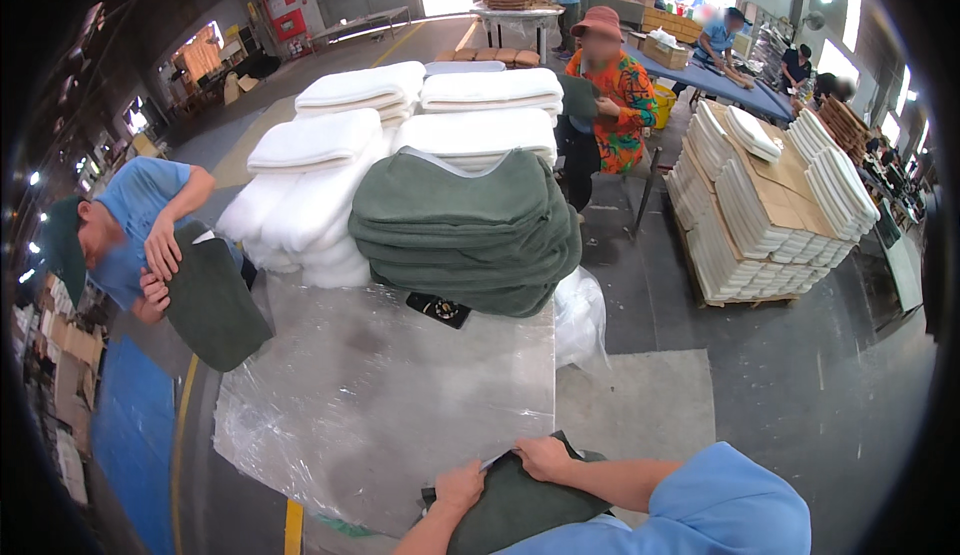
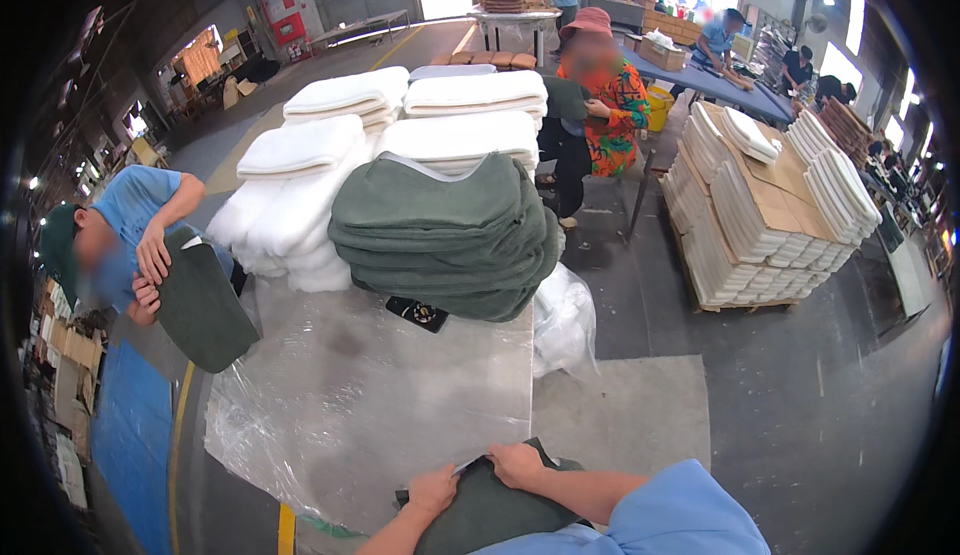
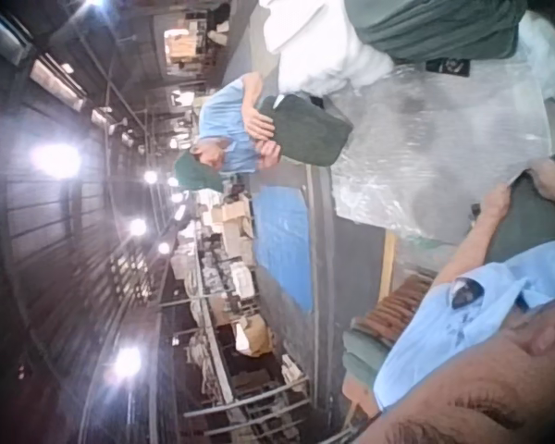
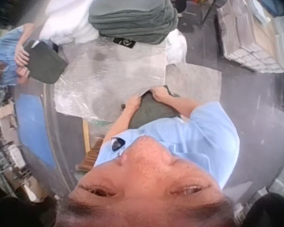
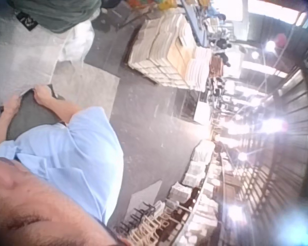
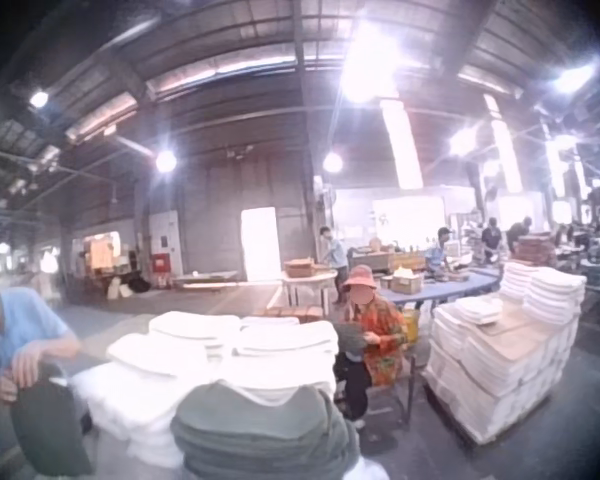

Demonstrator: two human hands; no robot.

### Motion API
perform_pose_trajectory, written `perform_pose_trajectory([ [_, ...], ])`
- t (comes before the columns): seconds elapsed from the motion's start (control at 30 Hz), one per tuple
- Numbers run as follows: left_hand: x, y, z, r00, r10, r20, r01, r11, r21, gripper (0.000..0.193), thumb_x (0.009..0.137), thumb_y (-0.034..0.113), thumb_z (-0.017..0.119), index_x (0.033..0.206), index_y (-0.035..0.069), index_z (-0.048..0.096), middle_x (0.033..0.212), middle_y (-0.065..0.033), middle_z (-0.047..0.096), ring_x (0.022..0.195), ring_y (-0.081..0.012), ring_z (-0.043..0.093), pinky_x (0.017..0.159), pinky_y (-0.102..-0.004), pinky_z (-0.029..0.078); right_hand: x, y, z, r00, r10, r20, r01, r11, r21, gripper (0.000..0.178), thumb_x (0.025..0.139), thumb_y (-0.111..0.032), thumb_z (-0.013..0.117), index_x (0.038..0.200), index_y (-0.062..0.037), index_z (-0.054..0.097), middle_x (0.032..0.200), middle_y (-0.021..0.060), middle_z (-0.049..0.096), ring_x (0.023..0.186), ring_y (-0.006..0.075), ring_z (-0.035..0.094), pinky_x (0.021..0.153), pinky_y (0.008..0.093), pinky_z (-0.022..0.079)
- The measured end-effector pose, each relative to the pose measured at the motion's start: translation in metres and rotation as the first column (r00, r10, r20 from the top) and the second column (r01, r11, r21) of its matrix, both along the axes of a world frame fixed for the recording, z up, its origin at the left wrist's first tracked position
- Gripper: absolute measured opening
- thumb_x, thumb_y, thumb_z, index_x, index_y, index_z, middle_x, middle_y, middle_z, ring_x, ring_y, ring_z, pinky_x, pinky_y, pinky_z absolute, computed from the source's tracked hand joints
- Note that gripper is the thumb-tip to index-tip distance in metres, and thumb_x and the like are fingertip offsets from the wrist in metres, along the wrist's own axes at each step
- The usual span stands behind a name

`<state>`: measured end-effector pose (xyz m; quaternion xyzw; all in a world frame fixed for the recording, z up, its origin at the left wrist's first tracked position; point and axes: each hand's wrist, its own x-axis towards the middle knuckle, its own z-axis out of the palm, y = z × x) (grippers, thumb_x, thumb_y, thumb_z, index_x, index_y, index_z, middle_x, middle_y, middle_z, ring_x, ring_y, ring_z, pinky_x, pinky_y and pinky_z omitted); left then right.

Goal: The person folds green and white cushion covers by hand, aligning edges and stacking the finished items on a table. The person handles each cushion one at a time, smoothing and folding them before placing them in a growing stack.

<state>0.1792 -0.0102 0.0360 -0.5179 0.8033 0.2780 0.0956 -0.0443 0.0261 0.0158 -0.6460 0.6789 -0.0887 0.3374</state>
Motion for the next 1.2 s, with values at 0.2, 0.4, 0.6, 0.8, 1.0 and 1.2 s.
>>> perform_pose_trajectory([
  [0.2, 0.025, -0.013, 0.025, 0.999, -0.028, -0.033, 0.036, 0.963, 0.267, 0.045, 0.103, 0.055, 0.057, 0.112, 0.015, 0.074, 0.111, -0.018, 0.076, 0.106, -0.0398, 0.071, 0.089, -0.053, 0.056, -0.029, -0.011, 0.017, 0.963, 0.27, 0.011, -0.27, 0.957, 0.104, 0.027, 0.1, -0.035, 0.062, 0.114, -0.014, 0.072, 0.105, 0.02, 0.075, 0.101, 0.0438, 0.072, 0.086, 0.0552, 0.057],
  [0.4, 0.066, 0.002, 0.028, 0.996, 0.045, 0.074, -0.057, 0.985, 0.162, 0.051, 0.105, 0.059, 0.052, 0.108, 0.015, 0.076, 0.108, -0.0174, 0.076, 0.106, -0.0405, 0.071, 0.087, -0.053, 0.056, -0.073, 0.006, 0.009, 0.95, 0.29, -0.112, -0.272, 0.95, 0.15, 0.029, 0.097, -0.038, 0.067, 0.109, -0.0127, 0.074, 0.105, 0.0178, 0.075, 0.101, 0.0429, 0.07, 0.086, 0.0553, 0.054],
  [0.6, 0.066, 0.007, 0.031, 0.985, 0.064, 0.16, -0.073, 0.996, 0.056, 0.052, 0.105, 0.059, 0.05, 0.106, 0.013, 0.075, 0.105, -0.0182, 0.076, 0.104, -0.0429, 0.071, 0.087, -0.0549, 0.056, -0.075, 0.015, 0.011, 0.988, 0.155, -0.019, -0.155, 0.988, 0.011, 0.035, 0.1, -0.043, 0.063, 0.111, -0.0122, 0.074, 0.102, 0.0174, 0.076, 0.098, 0.046, 0.07, 0.087, 0.0568, 0.055],
  [0.8, 0.068, 0.003, 0.034, 0.986, -0.014, 0.168, -0.016, 0.984, 0.179, 0.046, 0.103, 0.053, 0.057, 0.117, 0.013, 0.074, 0.114, -0.0184, 0.076, 0.109, -0.0416, 0.071, 0.091, -0.053, 0.057, -0.072, -0.007, 0.044, 0.868, -0.449, 0.213, 0.235, 0.749, 0.619, 0.032, 0.106, -0.034, 0.065, 0.123, -0.0075, 0.07, 0.096, 0.0152, 0.072, 0.078, 0.0255, 0.072, 0.063, 0.0407, 0.058],
  [1.0, 0.026, -0.038, 0.039, 0.973, -0.23, -0.023, 0.216, 0.871, 0.442, 0.055, 0.095, 0.056, 0.067, 0.131, 0.015, 0.073, 0.121, -0.0173, 0.076, 0.115, -0.0373, 0.071, 0.098, -0.0487, 0.055, -0.073, -0.003, 0.044, 0.303, -0.869, 0.392, 0.257, 0.47, 0.844, 0.031, 0.113, -0.017, 0.052, 0.141, -0.0054, 0.049, 0.116, 0.0126, 0.065, 0.072, 0.0248, 0.071, 0.052, 0.0342, 0.058],
  [1.2, -0.054, -0.047, 0.028, 0.99, -0.131, 0.06, 0.092, 0.895, 0.436, 0.053, 0.097, 0.056, 0.066, 0.13, 0.015, 0.074, 0.119, -0.0176, 0.077, 0.112, -0.0371, 0.072, 0.095, -0.0503, 0.056, -0.043, 0.0, 0.028, -0.092, -0.919, 0.383, 0.357, 0.329, 0.874, 0.033, 0.114, -0.014, 0.043, 0.145, -0.0028, 0.04, 0.122, 0.02, 0.063, 0.084, 0.0349, 0.076, 0.064, 0.0454, 0.067],
])
